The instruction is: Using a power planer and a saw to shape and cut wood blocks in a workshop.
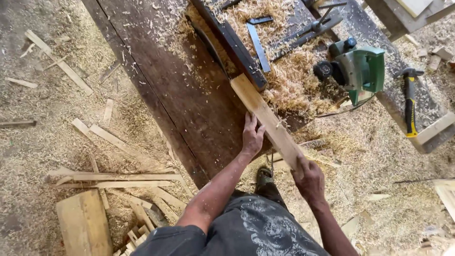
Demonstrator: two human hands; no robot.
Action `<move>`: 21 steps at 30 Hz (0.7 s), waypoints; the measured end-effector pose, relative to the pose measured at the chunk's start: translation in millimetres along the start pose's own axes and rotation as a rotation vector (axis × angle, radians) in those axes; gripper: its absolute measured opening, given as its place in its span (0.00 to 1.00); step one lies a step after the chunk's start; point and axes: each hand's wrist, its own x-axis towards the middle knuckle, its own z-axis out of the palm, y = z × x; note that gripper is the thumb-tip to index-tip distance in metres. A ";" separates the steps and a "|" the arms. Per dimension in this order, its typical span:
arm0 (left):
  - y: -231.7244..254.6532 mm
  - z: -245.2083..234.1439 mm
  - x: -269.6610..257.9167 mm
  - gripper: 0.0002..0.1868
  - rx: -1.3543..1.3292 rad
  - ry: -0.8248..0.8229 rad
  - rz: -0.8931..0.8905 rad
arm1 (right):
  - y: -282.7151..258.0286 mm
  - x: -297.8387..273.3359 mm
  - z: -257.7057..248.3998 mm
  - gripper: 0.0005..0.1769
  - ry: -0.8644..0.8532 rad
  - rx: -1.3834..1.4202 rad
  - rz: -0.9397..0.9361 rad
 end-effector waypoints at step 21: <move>8.5 -14.5 37.4 0.40 -0.021 -0.030 -0.116 | -19.3 26.9 19.9 0.40 0.010 -0.063 -0.007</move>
